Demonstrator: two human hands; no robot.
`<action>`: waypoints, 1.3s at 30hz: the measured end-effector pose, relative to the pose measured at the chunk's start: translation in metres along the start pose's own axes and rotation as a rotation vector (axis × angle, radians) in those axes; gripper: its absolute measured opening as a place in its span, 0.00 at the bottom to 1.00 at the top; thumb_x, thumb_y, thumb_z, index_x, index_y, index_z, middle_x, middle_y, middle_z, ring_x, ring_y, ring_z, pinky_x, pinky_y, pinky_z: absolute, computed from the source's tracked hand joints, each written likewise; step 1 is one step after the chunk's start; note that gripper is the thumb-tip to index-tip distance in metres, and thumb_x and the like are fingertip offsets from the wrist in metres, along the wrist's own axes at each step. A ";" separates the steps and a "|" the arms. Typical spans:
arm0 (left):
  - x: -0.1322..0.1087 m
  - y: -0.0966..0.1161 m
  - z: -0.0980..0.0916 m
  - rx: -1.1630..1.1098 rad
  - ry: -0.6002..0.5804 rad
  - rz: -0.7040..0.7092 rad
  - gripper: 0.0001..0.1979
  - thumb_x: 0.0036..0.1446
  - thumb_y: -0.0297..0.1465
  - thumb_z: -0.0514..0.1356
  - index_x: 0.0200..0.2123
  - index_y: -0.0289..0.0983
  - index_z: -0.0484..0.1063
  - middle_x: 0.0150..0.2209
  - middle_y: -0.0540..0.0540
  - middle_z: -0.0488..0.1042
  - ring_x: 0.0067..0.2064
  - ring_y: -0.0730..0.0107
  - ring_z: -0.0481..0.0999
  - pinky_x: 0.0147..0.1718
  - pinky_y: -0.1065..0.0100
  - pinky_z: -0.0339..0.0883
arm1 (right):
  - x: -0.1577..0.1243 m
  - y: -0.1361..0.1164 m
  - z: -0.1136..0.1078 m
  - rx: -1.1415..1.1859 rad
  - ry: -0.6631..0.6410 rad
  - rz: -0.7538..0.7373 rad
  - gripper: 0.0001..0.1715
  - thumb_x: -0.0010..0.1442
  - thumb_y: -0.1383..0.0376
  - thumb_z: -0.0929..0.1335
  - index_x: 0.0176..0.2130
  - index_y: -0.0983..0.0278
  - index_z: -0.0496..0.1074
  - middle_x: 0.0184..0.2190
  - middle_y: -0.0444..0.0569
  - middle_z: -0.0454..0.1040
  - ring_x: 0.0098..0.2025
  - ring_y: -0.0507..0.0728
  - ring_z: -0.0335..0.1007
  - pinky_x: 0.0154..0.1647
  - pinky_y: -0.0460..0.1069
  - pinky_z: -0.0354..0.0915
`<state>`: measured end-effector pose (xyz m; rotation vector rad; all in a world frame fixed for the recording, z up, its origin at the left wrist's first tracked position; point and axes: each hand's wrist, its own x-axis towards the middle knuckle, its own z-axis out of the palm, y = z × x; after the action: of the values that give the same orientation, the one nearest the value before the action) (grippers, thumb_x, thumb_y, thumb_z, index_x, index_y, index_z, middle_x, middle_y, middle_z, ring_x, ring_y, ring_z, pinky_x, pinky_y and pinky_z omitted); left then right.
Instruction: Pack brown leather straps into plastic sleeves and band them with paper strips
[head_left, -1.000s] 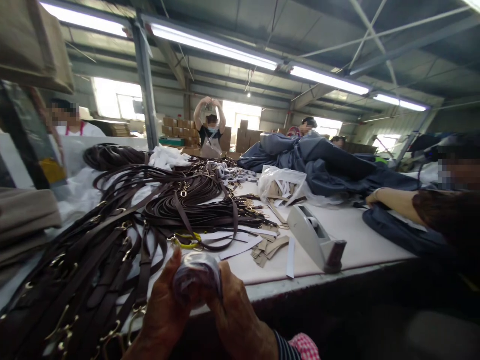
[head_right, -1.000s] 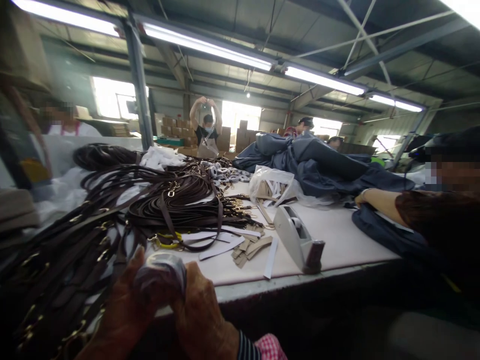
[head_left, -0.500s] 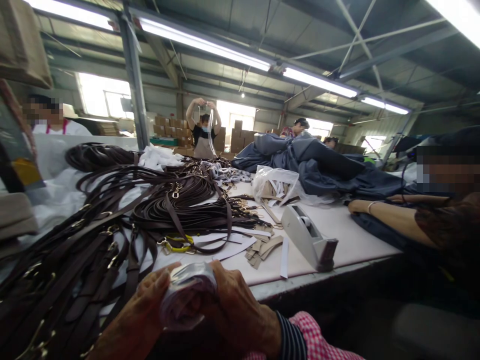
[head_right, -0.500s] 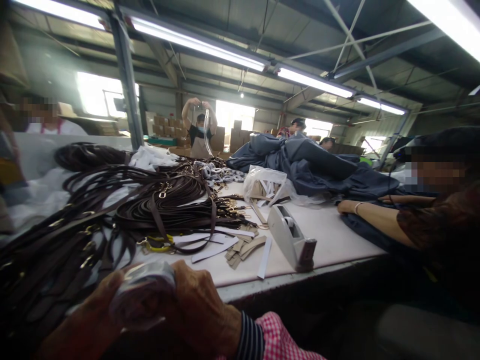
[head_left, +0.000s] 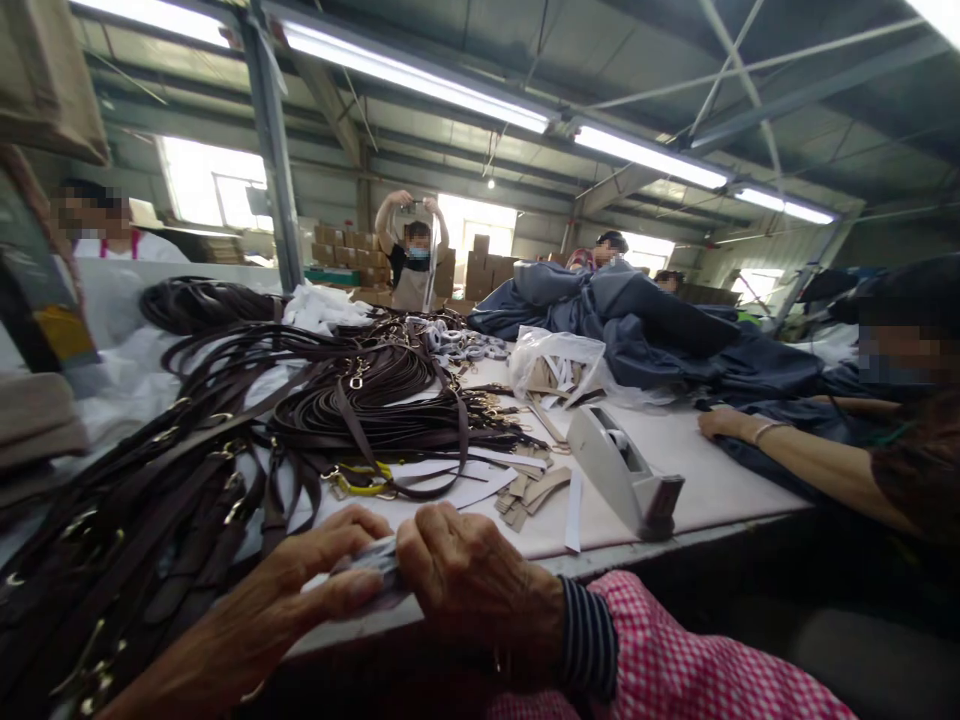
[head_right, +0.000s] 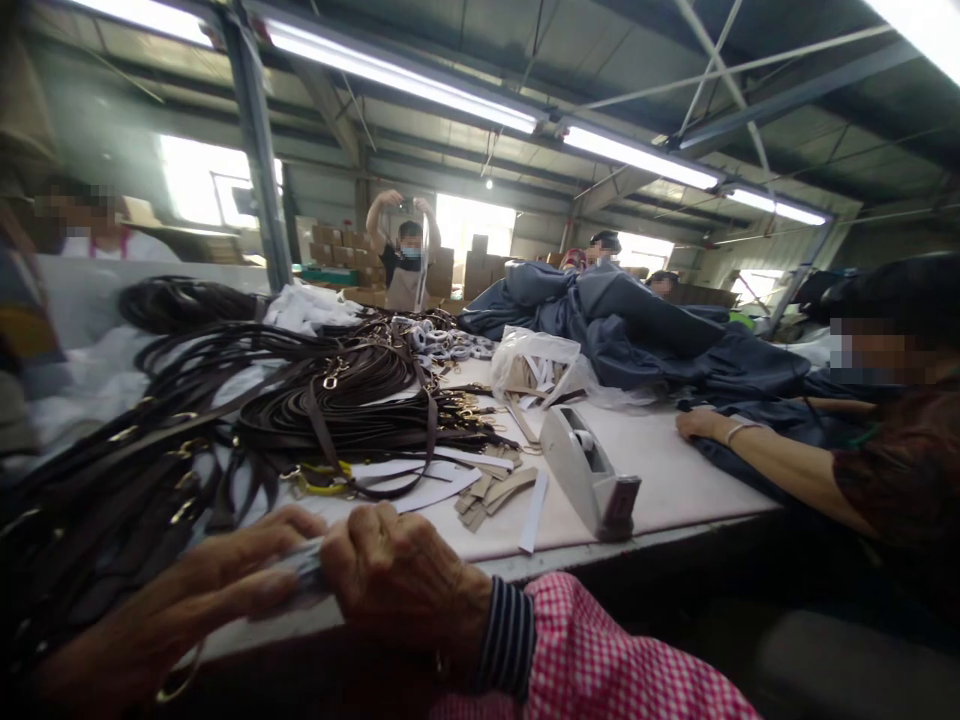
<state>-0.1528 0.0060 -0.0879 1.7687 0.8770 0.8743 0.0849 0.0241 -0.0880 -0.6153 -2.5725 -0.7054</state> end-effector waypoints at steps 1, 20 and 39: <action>0.005 0.005 -0.002 0.081 -0.038 0.010 0.12 0.64 0.41 0.63 0.37 0.39 0.79 0.45 0.46 0.77 0.48 0.58 0.74 0.51 0.66 0.68 | 0.001 0.005 0.002 -0.009 -0.012 -0.020 0.12 0.71 0.73 0.57 0.48 0.73 0.66 0.36 0.55 0.70 0.33 0.60 0.67 0.22 0.51 0.56; 0.022 -0.046 -0.021 0.556 -0.205 0.401 0.07 0.69 0.34 0.62 0.48 0.41 0.75 0.54 0.42 0.72 0.56 0.59 0.69 0.57 0.59 0.65 | -0.007 0.058 0.035 0.546 -0.386 -0.012 0.21 0.72 0.53 0.66 0.58 0.61 0.70 0.45 0.50 0.71 0.44 0.57 0.70 0.42 0.50 0.67; 0.037 -0.036 -0.001 0.862 -0.126 0.222 0.07 0.67 0.26 0.58 0.40 0.41 0.75 0.40 0.48 0.75 0.47 0.59 0.66 0.48 0.61 0.61 | -0.004 0.066 0.034 0.539 -0.406 0.044 0.12 0.68 0.72 0.68 0.50 0.64 0.75 0.38 0.45 0.72 0.38 0.53 0.67 0.37 0.47 0.57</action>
<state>-0.1422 0.0487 -0.1143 2.6707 1.0744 0.5275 0.1129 0.0933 -0.0920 -0.6768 -2.9208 0.1611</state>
